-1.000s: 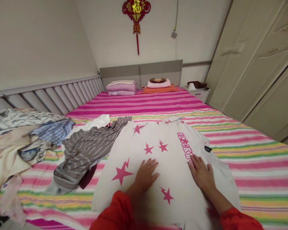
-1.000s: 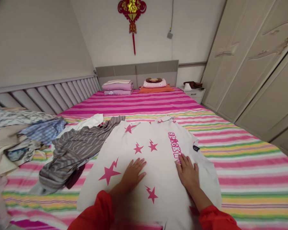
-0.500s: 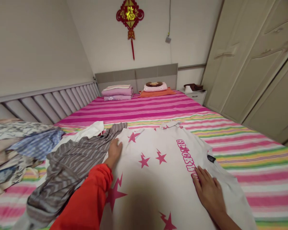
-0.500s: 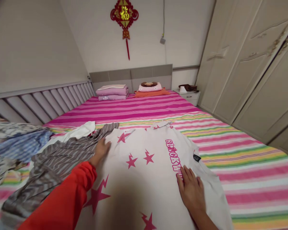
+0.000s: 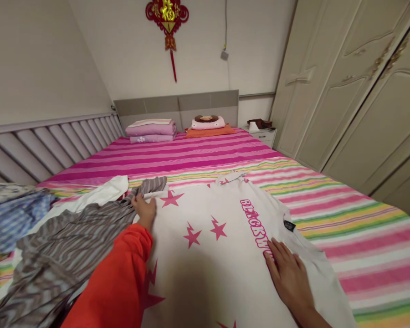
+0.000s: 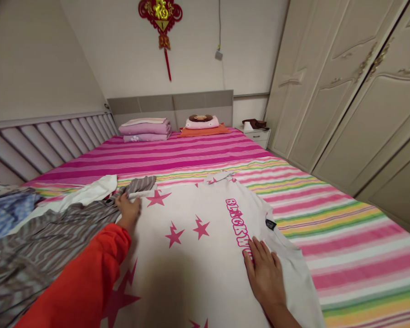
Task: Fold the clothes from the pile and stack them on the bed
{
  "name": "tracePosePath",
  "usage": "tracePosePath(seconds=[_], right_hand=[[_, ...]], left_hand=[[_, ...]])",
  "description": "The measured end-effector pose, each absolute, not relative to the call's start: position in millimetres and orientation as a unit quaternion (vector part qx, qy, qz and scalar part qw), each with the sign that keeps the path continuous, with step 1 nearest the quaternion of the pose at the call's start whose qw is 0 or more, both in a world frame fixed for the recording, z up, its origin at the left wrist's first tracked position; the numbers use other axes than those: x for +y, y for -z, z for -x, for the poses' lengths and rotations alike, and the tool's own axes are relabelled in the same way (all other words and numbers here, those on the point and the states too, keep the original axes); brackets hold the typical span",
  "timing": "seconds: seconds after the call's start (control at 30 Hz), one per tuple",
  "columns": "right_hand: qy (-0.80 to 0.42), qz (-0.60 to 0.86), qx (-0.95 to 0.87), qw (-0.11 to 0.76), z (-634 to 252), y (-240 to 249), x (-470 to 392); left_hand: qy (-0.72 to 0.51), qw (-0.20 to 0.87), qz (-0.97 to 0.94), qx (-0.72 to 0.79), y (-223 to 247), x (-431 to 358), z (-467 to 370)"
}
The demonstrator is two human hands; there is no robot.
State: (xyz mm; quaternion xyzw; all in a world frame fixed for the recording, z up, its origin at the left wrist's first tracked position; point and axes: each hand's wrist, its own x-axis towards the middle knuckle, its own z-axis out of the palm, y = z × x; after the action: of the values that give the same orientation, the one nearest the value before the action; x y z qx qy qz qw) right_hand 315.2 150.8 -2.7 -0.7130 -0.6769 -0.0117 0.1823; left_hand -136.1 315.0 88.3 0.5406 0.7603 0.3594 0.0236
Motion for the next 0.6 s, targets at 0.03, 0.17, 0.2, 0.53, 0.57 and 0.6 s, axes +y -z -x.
tracePosePath(seconds=[0.03, 0.17, 0.2, 0.53, 0.57, 0.6], right_hand=[[0.012, 0.712, -0.677, 0.184, -315.6, 3.2, 150.8], [0.016, 0.707, -0.681, 0.192, -317.6, 6.4, 151.3], [0.018, 0.705, -0.682, 0.193, -318.3, 7.4, 151.5], [0.027, 0.703, -0.681, 0.202, -321.6, 13.5, 151.9], [0.025, 0.703, -0.681, 0.203, -321.2, 13.1, 151.9], [0.023, 0.703, -0.681, 0.203, -320.9, 12.5, 151.8]], left_hand=[[-0.342, 0.004, -0.574, 0.744, -84.9, 311.6, 123.4], [-0.258, 0.018, -0.742, 0.619, -61.5, 301.0, 60.6], [-0.223, 0.035, -0.774, 0.592, -56.1, 300.7, 50.3], [-0.154, -0.039, -0.657, 0.737, -98.3, 336.2, 132.6], [-0.179, -0.055, -0.626, 0.757, -103.0, 336.8, 137.7], [-0.210, -0.067, -0.585, 0.780, -106.0, 336.5, 141.0]])
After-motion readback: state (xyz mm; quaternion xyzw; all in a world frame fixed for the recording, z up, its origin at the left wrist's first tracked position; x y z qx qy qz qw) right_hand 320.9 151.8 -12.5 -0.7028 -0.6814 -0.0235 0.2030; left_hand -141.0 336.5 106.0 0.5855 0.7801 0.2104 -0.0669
